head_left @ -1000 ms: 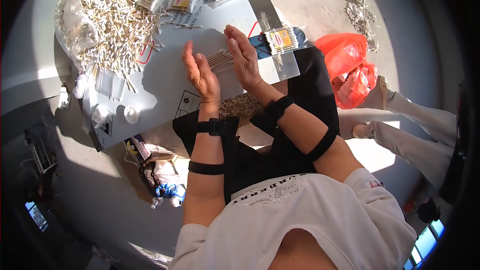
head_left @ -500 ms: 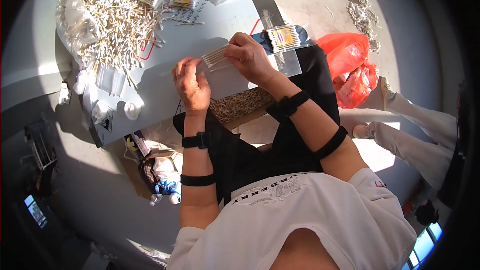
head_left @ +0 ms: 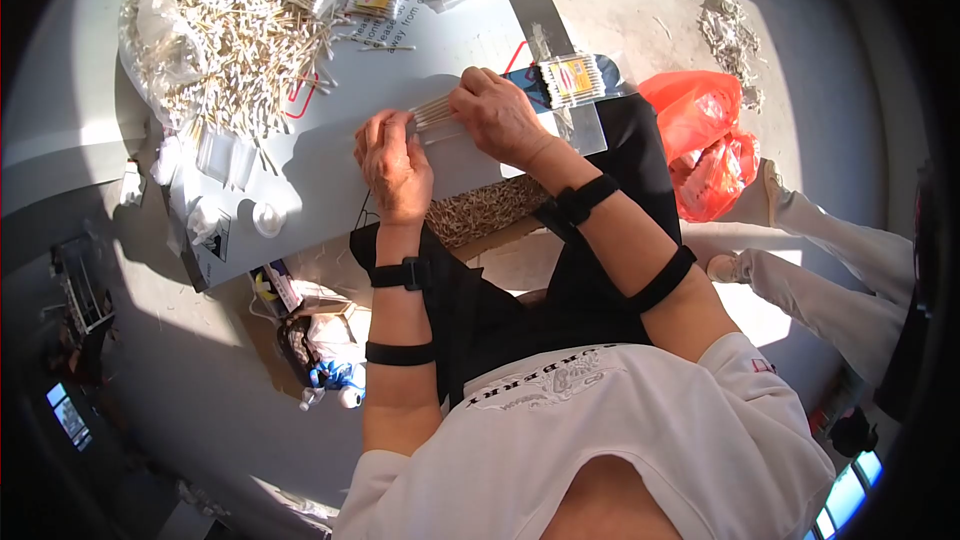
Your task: Packaging small wooden sticks into small plastic bags.
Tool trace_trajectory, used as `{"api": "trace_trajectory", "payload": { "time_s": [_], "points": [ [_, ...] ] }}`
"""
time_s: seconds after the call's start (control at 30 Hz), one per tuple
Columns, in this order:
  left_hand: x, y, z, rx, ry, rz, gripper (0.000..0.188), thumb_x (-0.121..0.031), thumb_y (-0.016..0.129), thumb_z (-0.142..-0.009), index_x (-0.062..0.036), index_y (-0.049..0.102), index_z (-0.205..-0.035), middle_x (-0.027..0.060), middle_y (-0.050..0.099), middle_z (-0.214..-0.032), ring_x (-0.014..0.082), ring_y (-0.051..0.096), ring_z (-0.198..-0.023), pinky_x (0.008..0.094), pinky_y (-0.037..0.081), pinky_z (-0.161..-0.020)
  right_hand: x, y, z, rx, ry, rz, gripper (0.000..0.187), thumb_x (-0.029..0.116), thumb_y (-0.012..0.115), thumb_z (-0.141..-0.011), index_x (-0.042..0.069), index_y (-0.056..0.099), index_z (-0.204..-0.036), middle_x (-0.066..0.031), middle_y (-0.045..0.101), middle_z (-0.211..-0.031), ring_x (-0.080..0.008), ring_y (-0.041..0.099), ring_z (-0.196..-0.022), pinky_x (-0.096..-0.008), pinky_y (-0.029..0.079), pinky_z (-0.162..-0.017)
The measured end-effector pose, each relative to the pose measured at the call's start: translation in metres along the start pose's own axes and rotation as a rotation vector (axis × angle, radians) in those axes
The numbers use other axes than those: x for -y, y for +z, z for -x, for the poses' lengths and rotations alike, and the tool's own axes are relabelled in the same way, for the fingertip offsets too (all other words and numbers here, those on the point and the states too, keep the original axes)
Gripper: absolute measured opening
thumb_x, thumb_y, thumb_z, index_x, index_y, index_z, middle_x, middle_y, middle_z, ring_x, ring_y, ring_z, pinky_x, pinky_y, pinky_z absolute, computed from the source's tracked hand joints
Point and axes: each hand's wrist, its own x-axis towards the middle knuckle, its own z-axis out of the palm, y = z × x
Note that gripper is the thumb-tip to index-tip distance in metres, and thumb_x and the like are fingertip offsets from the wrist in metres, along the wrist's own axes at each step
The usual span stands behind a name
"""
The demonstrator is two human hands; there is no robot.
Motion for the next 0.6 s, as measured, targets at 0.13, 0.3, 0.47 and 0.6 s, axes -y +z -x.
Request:
{"api": "trace_trajectory", "payload": {
  "time_s": [0.13, 0.3, 0.47, 0.6],
  "points": [
    [-0.002, 0.003, -0.001, 0.038, -0.036, -0.019, 0.042, 0.005, 0.065, -0.072, -0.0051, 0.058, -0.113, 0.0108, 0.054, -0.121, 0.0333, 0.048, -0.116, 0.0446, 0.037, -0.1, 0.003, -0.003, 0.001, 0.035, 0.043, -0.027, 0.009, 0.003, 0.063, -0.077, 0.004, 0.057, -0.083, -0.0094, 0.053, -0.089, -0.0295, 0.056, -0.089, -0.0379, 0.049, -0.075],
    [-0.004, 0.012, -0.016, 0.078, 0.087, 0.004, 0.057, -0.014, 0.064, -0.084, -0.002, 0.043, -0.136, 0.0153, 0.038, -0.145, 0.034, 0.033, -0.136, 0.0465, 0.025, -0.112, 0.014, 0.006, 0.002, -0.307, 0.354, -0.503, 0.028, -0.002, 0.052, -0.087, 0.003, 0.059, -0.114, -0.0124, 0.057, -0.118, -0.0259, 0.057, -0.108, -0.0322, 0.048, -0.09],
    [-0.023, 0.023, 0.003, 0.275, 0.118, -0.269, 0.072, -0.037, 0.061, -0.087, -0.0042, 0.032, -0.145, 0.0159, 0.027, -0.153, 0.0312, 0.022, -0.143, 0.0495, 0.014, -0.116, 0.009, 0.015, 0.004, -0.412, 0.458, -0.82, 0.028, 0.001, 0.047, -0.095, -0.001, 0.056, -0.121, -0.0115, 0.057, -0.122, -0.0183, 0.055, -0.113, -0.0289, 0.045, -0.095],
    [-0.022, 0.025, 0.007, 0.331, 0.08, -0.346, 0.079, -0.041, 0.063, -0.086, -0.0039, 0.028, -0.147, 0.0166, 0.024, -0.154, 0.0309, 0.02, -0.143, 0.0503, 0.012, -0.116, 0.014, 0.014, 0.003, -0.323, 0.47, -0.89, 0.027, 0.003, 0.048, -0.096, -0.003, 0.055, -0.121, -0.0112, 0.06, -0.116, -0.0173, 0.058, -0.11, -0.0265, 0.046, -0.093]
  ]
}}
